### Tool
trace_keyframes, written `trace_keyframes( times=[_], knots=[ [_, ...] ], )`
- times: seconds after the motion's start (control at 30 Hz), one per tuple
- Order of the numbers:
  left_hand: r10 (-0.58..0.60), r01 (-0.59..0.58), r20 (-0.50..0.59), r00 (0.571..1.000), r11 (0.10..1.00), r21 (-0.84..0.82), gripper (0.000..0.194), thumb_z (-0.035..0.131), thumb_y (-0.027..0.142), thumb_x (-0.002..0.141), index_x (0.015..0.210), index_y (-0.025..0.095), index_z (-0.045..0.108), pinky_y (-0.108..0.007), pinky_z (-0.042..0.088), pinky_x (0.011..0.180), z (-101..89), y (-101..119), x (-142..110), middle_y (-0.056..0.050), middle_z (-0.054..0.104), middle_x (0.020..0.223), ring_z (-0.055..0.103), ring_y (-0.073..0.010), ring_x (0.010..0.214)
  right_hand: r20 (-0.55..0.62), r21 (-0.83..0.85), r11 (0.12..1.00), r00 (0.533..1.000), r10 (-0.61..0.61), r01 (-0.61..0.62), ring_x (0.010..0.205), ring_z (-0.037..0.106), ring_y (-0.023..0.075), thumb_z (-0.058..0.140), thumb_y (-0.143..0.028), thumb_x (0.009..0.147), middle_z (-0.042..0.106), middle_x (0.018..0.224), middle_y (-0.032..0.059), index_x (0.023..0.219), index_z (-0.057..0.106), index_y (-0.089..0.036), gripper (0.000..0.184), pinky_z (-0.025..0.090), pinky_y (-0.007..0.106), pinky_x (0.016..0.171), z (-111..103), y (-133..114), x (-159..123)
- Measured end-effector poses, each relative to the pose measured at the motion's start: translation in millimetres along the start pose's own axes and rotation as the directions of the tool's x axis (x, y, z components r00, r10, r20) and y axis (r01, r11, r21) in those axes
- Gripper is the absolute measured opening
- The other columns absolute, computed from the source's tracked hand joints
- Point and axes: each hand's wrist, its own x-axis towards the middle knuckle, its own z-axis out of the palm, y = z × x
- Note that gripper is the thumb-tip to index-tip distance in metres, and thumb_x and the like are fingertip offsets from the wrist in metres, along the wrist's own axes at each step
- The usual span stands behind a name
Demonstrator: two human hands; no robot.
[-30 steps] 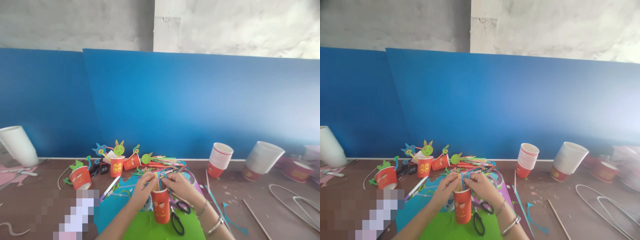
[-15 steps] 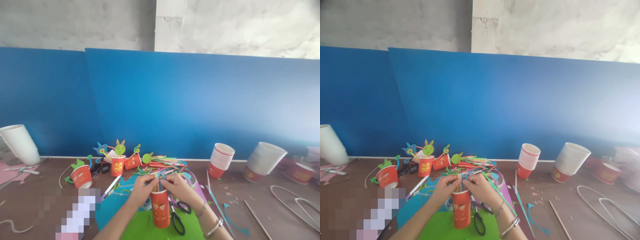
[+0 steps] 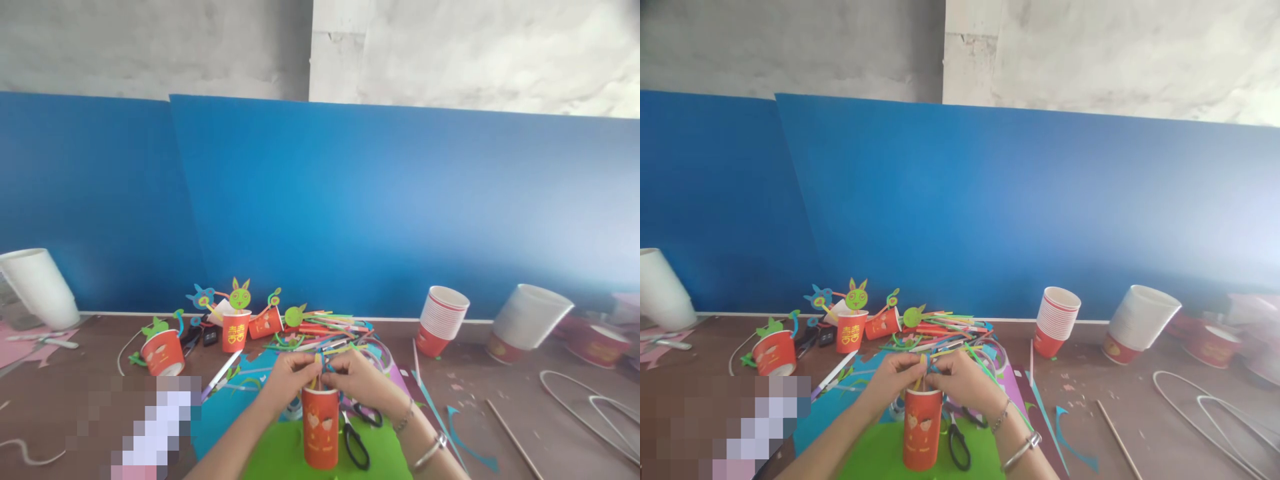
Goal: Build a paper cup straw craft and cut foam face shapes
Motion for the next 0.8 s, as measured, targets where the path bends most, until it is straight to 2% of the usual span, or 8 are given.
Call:
trace_keyframes(
  times=[0.17, 0.3, 0.37, 0.47, 0.53, 0.6, 0.7, 0.8],
  knots=[
    [0.076, -0.074, -0.053, 0.996, 0.997, 0.026, 0.034, 0.063, 0.049, 0.072, 0.067, 0.015, 0.065, -0.023, 0.038, 0.058, -1.5, -6, 4, 0.002, 0.055, 0.060, 0.047, -0.0123, 0.058, -0.028, -0.012, 0.992, 0.991, 0.127, -0.128, 0.046, 0.021, 0.0074, 0.056, -0.026, 0.070, 0.021, 0.046, -0.0078, 0.046, 0.031, -0.019, 0.036, 0.016, 0.022, 0.043, 2, -1, 0],
    [0.204, -0.186, -0.085, 0.975, 0.966, 0.181, 0.038, 0.062, 0.044, 0.075, 0.050, 0.015, 0.058, -0.023, 0.035, 0.057, -0.3, -5, 3, 0.003, 0.046, 0.055, 0.043, -0.0114, 0.058, -0.001, 0.017, 0.991, 0.991, 0.132, -0.132, 0.044, 0.028, 0.0080, 0.054, -0.030, 0.074, 0.032, 0.043, -0.0068, 0.046, 0.043, -0.018, 0.032, 0.021, 0.021, 0.044, 3, -5, -1],
    [0.194, -0.180, -0.081, 0.978, 0.972, 0.151, 0.036, 0.063, 0.043, 0.075, 0.052, 0.015, 0.060, -0.023, 0.037, 0.059, 0.0, -5, 3, 0.002, 0.050, 0.058, 0.046, -0.0123, 0.061, -0.001, 0.033, 0.990, 0.991, 0.135, -0.135, 0.044, 0.031, 0.0083, 0.053, -0.031, 0.076, 0.035, 0.042, -0.0061, 0.047, 0.048, -0.018, 0.033, 0.023, 0.021, 0.044, 3, -7, -1],
    [0.095, -0.097, -0.028, 0.995, 0.994, -0.051, 0.032, 0.065, 0.048, 0.074, 0.083, 0.017, 0.070, -0.026, 0.044, 0.071, -1.4, -10, 3, -0.003, 0.065, 0.083, 0.057, -0.0172, 0.078, -0.029, 0.071, 0.986, 0.987, 0.155, -0.153, 0.045, 0.030, 0.0083, 0.054, -0.037, 0.078, 0.035, 0.043, -0.0063, 0.048, 0.048, -0.018, 0.036, 0.024, 0.021, 0.044, 1, -7, 0],
    [0.066, -0.062, 0.020, 0.998, 0.981, -0.183, 0.052, 0.068, 0.052, 0.070, 0.111, 0.021, 0.063, -0.029, 0.045, 0.080, -3.0, -15, 3, -0.007, 0.065, 0.106, 0.059, -0.0207, 0.092, -0.076, 0.126, 0.980, 0.983, 0.165, -0.155, 0.046, 0.031, 0.0081, 0.053, -0.042, 0.080, 0.037, 0.046, -0.0061, 0.050, 0.048, -0.018, 0.038, 0.025, 0.021, 0.045, -1, -5, 1],
    [0.064, -0.039, 0.091, 0.994, 0.965, -0.259, 0.078, 0.076, 0.050, 0.062, 0.130, 0.024, 0.048, -0.031, 0.047, 0.080, -3.6, -21, 2, -0.008, 0.062, 0.116, 0.061, -0.0221, 0.093, -0.131, 0.174, 0.975, 0.977, 0.165, -0.141, 0.048, 0.034, 0.0083, 0.053, -0.045, 0.081, 0.041, 0.050, -0.0054, 0.053, 0.049, -0.017, 0.040, 0.027, 0.021, 0.046, -2, -2, 3],
    [0.035, 0.016, 0.175, 0.984, 0.959, -0.282, 0.107, 0.084, 0.037, 0.054, 0.142, 0.027, 0.025, -0.031, 0.050, 0.074, -1.6, -25, 1, -0.008, 0.064, 0.113, 0.064, -0.0217, 0.086, -0.164, 0.182, 0.974, 0.973, 0.163, -0.132, 0.050, 0.041, 0.0099, 0.053, -0.048, 0.081, 0.048, 0.053, -0.0036, 0.055, 0.054, -0.016, 0.041, 0.032, 0.022, 0.049, -5, 0, 4],
    [0.027, 0.004, 0.111, 0.993, 0.963, -0.268, 0.111, 0.083, 0.030, 0.055, 0.145, 0.026, 0.018, -0.033, 0.050, 0.078, 2.1, -23, -2, -0.009, 0.063, 0.116, 0.063, -0.0239, 0.093, -0.211, 0.257, 0.963, 0.967, 0.141, -0.085, 0.063, 0.056, 0.0154, 0.051, -0.050, 0.083, 0.063, 0.066, 0.0012, 0.071, 0.067, -0.016, 0.039, 0.042, 0.025, 0.059, -8, -1, 5]
  ],
)
